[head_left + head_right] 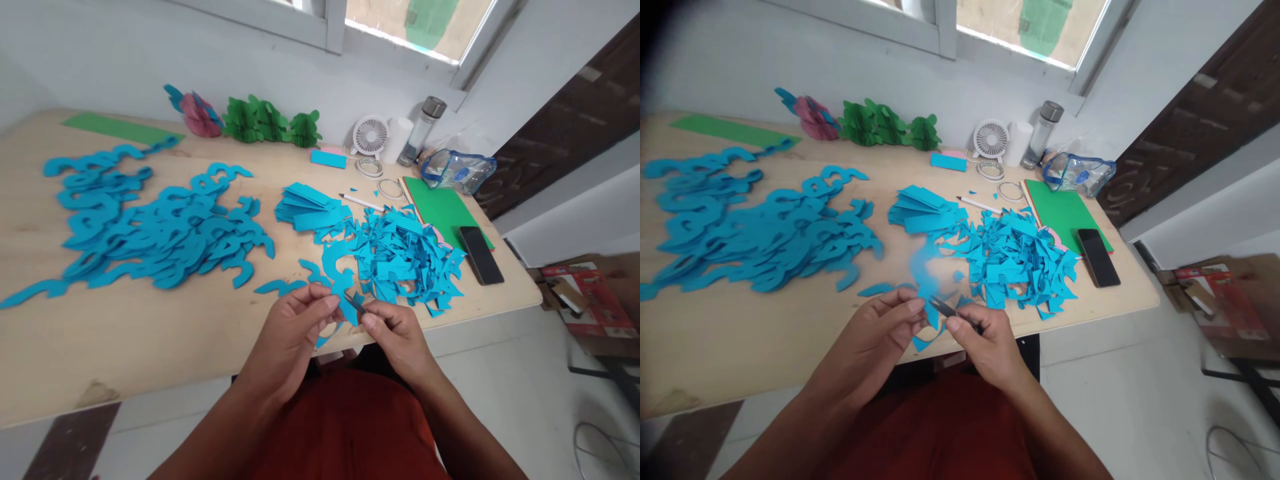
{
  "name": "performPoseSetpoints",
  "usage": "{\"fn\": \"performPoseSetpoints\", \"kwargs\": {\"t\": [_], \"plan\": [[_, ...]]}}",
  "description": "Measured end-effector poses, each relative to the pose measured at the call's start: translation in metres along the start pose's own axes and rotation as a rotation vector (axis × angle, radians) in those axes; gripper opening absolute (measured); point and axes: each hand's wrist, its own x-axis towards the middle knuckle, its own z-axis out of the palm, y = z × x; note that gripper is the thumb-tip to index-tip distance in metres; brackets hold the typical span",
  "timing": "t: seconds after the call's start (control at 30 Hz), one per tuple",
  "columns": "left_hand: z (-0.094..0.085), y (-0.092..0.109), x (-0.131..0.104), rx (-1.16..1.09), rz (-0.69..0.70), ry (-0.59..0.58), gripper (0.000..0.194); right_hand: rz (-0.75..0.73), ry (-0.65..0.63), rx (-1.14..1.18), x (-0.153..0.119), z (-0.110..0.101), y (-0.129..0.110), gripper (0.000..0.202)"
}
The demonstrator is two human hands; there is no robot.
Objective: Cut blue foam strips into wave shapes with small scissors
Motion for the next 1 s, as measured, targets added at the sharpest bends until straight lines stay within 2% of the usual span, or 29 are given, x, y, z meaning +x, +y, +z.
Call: {"fn": "performPoseSetpoints", "kwargs": {"t": [0.3,0.6,0.77,1.0], "plan": [[-0.002,0.0026,-0.0016,-0.001,-0.018,-0.042,0.009,-0.062,0.048,-0.096,-0.0004,-0.0007,-0.0084,0.029],[0.0006,0.0015,-0.0024,-0.014,-0.025,-0.03,0.012,-0.079,0.093,-0.157,-0.003,0.0025,-0.0087,0.031],[0.002,-0.001,-0.001,-0.022,0.021,-0.026,0.013,-0.092,0.106,-0.185,-0.0036,0.0026,-0.0082,0.032],[0.0043,-0.0061,-0.0007,-0.061,0.004,-0.009,0.013,-0.091,0.1,-0.121,-0.004,0.0065,-0.0068,0.032]]}}
